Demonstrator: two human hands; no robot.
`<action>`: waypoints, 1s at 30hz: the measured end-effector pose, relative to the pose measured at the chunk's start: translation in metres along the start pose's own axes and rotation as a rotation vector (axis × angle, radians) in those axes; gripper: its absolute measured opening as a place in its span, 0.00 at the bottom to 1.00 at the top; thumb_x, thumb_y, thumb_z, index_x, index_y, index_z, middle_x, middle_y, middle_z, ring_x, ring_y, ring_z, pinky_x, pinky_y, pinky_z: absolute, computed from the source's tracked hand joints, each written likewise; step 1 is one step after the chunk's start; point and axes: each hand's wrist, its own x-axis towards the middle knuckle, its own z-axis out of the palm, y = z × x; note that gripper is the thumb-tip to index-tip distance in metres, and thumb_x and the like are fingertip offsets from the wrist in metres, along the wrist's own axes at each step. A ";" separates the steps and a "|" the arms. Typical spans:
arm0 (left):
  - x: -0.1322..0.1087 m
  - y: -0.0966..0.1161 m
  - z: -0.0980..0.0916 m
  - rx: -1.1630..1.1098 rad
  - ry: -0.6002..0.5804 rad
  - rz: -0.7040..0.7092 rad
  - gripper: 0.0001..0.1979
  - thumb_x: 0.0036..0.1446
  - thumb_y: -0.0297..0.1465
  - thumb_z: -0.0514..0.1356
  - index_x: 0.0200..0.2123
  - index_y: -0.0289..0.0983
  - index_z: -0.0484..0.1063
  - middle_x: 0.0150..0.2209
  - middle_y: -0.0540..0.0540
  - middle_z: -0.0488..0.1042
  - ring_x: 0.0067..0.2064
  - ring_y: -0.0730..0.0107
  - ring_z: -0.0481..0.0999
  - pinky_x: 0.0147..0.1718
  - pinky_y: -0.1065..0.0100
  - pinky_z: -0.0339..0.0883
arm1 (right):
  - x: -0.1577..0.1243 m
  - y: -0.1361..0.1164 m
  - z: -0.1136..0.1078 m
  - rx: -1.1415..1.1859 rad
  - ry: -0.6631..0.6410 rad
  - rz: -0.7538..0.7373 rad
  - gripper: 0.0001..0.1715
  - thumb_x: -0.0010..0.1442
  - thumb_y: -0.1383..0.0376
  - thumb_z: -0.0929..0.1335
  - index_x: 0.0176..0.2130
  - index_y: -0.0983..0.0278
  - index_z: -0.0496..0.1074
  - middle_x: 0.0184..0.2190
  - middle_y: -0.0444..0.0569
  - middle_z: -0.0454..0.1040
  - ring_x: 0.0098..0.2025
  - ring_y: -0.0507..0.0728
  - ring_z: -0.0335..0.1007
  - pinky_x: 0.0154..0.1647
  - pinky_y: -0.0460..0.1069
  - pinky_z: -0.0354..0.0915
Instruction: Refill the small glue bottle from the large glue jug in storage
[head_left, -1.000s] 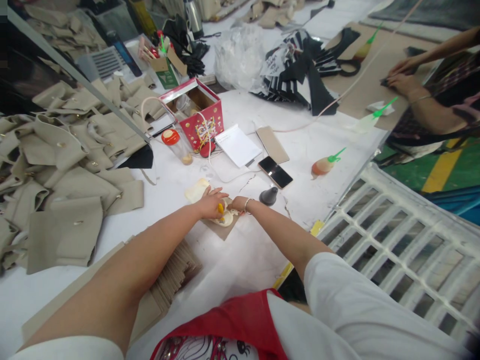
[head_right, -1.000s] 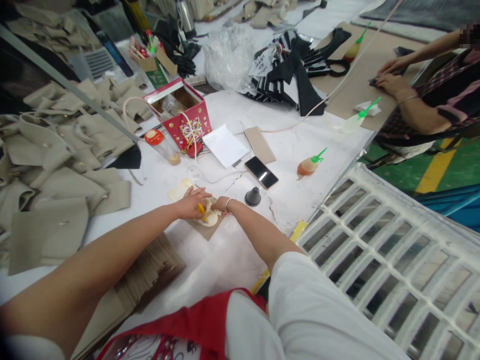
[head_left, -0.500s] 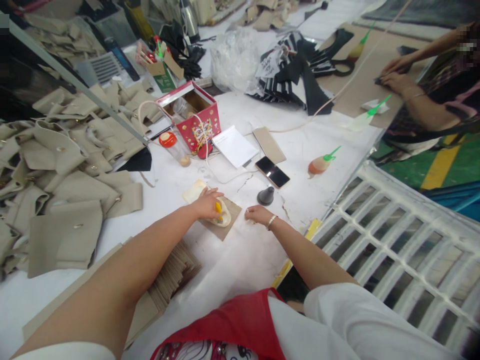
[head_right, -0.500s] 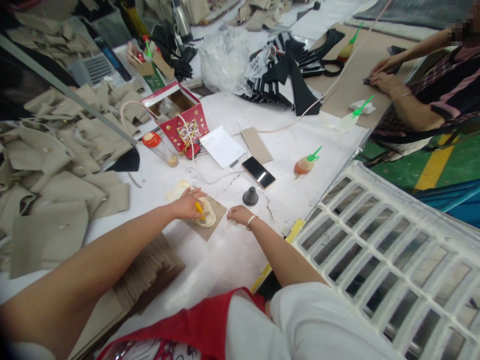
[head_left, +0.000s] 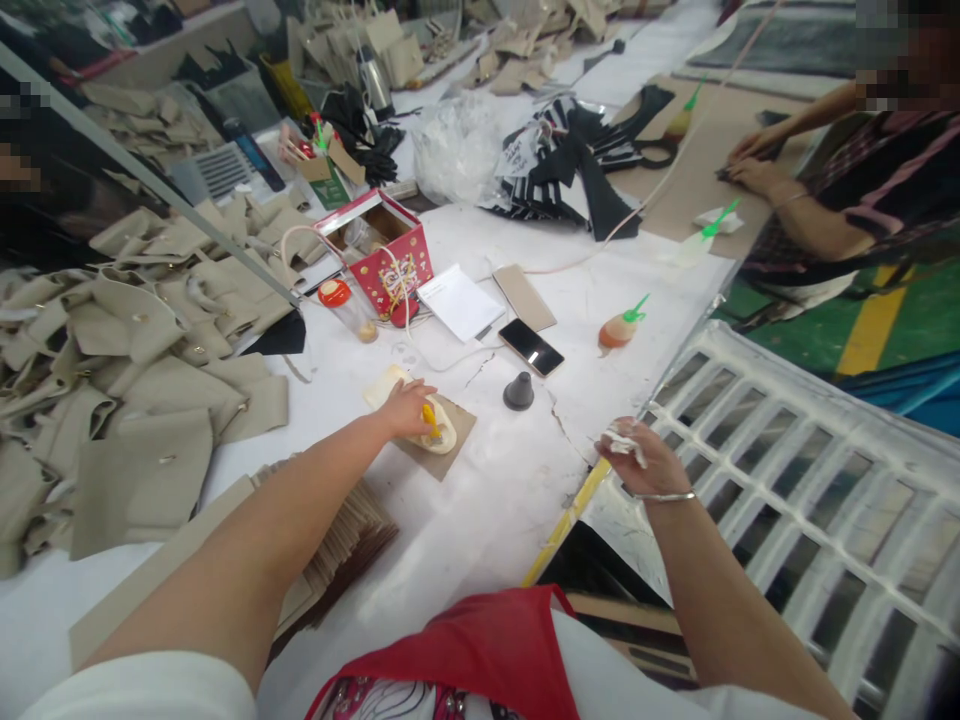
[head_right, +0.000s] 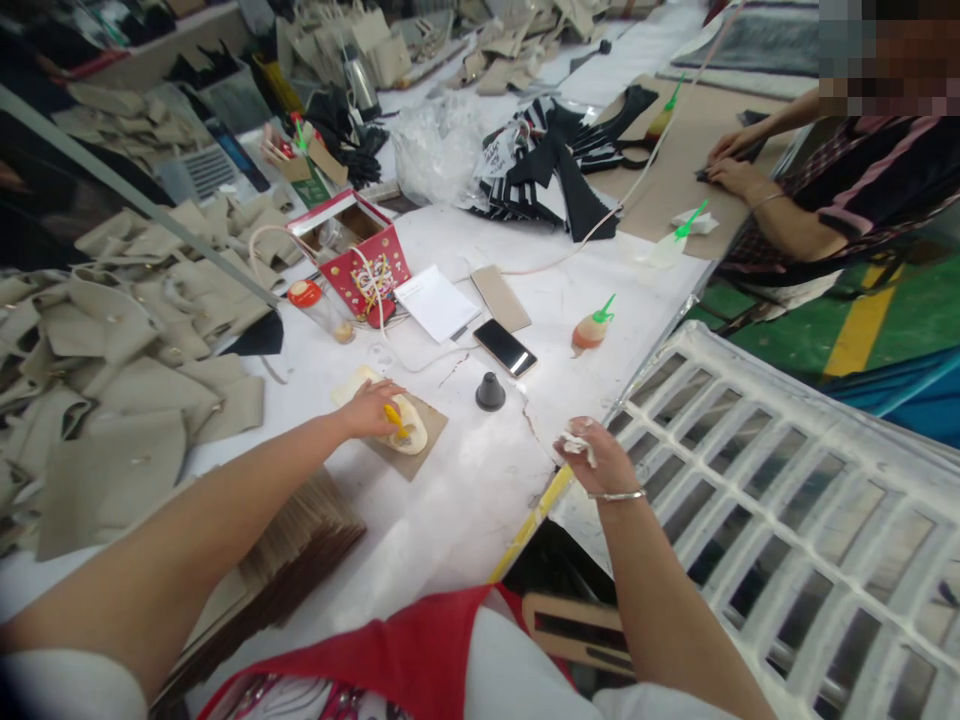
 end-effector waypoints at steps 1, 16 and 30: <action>0.000 0.000 0.000 0.009 -0.001 0.000 0.16 0.48 0.40 0.64 0.40 0.41 0.77 0.64 0.46 0.59 0.67 0.49 0.50 0.64 0.41 0.38 | -0.003 -0.011 -0.008 0.095 0.026 -0.042 0.20 0.38 0.57 0.75 0.24 0.62 0.62 0.22 0.40 0.56 0.26 0.48 0.57 0.33 0.46 0.65; 0.007 0.011 -0.011 -0.006 -0.022 0.002 0.30 0.52 0.44 0.63 0.57 0.41 0.64 0.64 0.43 0.58 0.66 0.45 0.50 0.61 0.36 0.33 | -0.013 0.028 0.005 0.139 -0.017 0.185 0.22 0.36 0.59 0.78 0.23 0.65 0.65 0.24 0.40 0.60 0.26 0.46 0.57 0.30 0.44 0.65; 0.004 -0.042 -0.023 0.399 -0.132 0.340 0.62 0.31 0.31 0.72 0.68 0.38 0.42 0.66 0.25 0.49 0.66 0.40 0.49 0.60 0.37 0.41 | -0.016 0.059 0.011 0.059 0.132 0.270 0.20 0.35 0.53 0.78 0.25 0.61 0.72 0.30 0.45 0.68 0.31 0.50 0.64 0.30 0.46 0.69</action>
